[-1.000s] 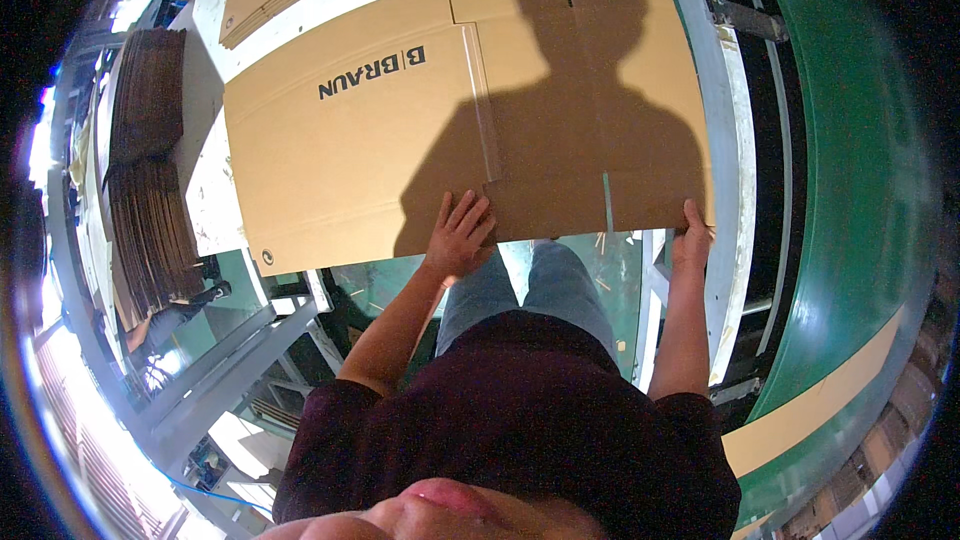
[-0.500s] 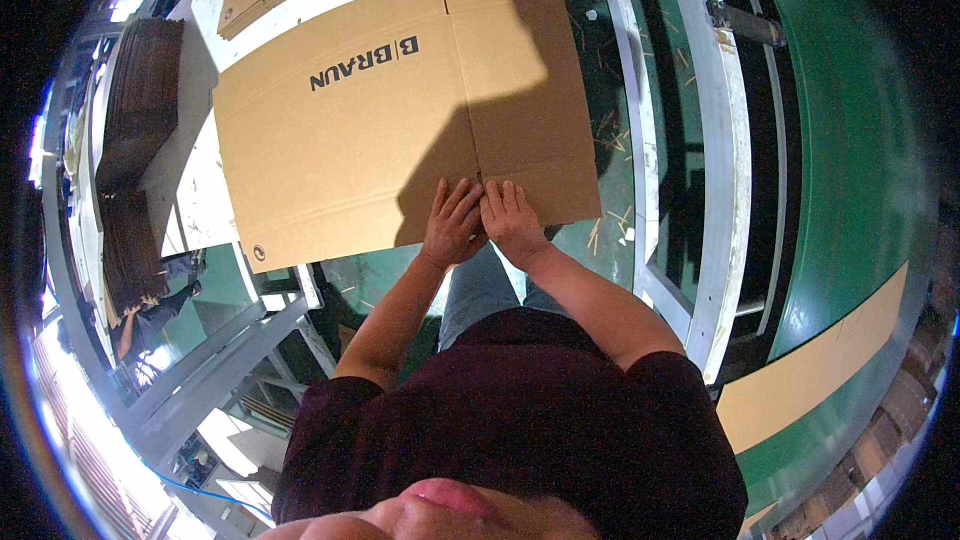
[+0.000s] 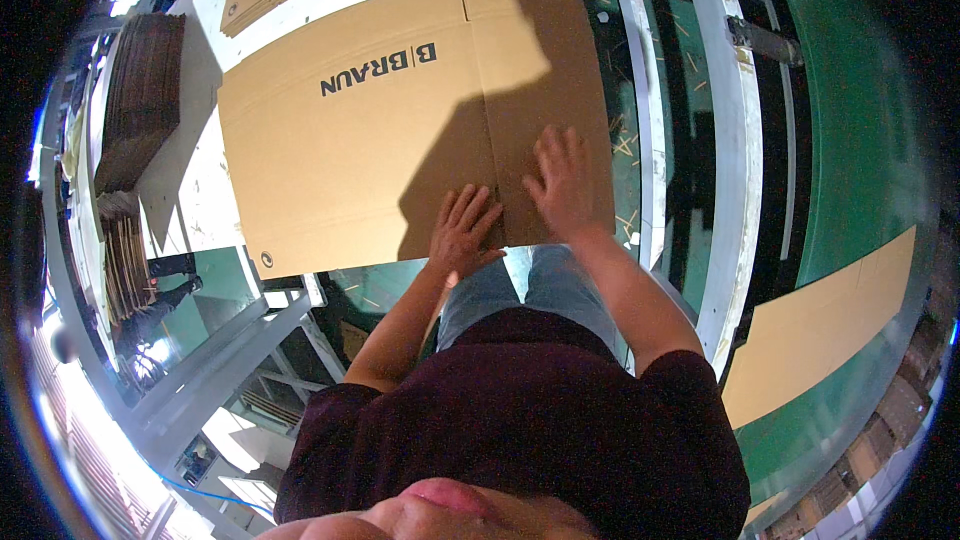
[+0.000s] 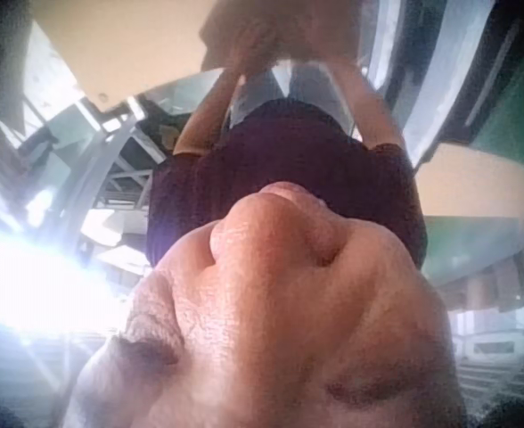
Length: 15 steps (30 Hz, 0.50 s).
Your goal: The person folds flat cardboard pieces on a table and places them onto a conveyor belt. The person repeatedly picks up cardboard, folds it, and moves it to the belt while another person assists nearby.
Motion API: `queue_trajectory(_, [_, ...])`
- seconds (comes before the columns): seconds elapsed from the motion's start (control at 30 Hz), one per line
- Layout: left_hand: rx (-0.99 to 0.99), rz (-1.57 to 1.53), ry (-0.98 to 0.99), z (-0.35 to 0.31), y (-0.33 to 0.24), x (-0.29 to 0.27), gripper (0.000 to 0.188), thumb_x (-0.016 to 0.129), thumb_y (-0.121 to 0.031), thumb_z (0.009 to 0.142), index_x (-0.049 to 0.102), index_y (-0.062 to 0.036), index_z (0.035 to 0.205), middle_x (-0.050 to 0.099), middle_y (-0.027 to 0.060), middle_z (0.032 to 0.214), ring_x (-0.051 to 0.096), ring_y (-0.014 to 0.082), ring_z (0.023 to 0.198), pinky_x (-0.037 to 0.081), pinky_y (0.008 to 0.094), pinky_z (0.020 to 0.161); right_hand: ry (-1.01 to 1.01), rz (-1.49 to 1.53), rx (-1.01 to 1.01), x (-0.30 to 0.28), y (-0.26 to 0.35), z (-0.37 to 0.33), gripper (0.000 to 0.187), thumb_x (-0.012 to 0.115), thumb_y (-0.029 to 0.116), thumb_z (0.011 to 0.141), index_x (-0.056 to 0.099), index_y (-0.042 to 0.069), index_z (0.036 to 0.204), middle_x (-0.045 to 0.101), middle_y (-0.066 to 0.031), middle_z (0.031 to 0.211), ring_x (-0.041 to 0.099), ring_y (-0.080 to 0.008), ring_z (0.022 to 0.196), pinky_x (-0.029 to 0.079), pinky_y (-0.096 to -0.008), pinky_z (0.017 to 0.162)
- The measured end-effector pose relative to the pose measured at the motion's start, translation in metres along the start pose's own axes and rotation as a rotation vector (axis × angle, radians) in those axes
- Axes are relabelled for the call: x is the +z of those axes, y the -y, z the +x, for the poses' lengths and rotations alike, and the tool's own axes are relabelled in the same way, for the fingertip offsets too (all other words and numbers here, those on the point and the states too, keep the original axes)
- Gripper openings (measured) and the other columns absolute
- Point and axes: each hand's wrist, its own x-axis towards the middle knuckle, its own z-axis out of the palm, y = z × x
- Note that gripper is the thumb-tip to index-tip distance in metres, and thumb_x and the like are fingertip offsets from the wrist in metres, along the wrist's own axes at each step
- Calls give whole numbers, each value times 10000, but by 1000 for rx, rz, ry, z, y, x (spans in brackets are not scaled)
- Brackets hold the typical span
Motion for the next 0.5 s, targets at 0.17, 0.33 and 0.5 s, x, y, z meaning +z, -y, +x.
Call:
queue_trajectory(0.17, [-389, 322, -261, -30, 153, -29, 807, 610, -408, 771, 234, -134, 1430, 185, 127, 1490, 119, 314, 1385, 52, 586, 1071, -170, -20, 298, 4, -55, 101, 765, 748, 407, 669, 477, -42, 1227, 342, -218, 1374, 306, -395, 1268, 259, -481, 1054])
queue_trajectory(0.33, [-1256, 356, -448, -106, 371, -75, 845, 429, -682, 800, 240, -144, 1425, 188, 137, 1483, 113, 321, 1379, 124, 561, 1068, -144, 91, 458, 5, -76, 150, 934, 840, 427, 525, 463, -52, 1233, 324, -232, 1375, 394, -352, 1213, 353, -407, 1006])
queue_trajectory(0.5, [-1446, 331, -454, -117, 445, -137, 761, 537, -680, 741, 625, -1, 1072, 599, 214, 1096, 575, 354, 1025, 476, 431, 848, -59, 241, 711, -16, -85, 167, 814, 836, 340, 589, 475, -19, 1224, 515, -173, 1189, 525, -252, 1079, 435, -382, 923])
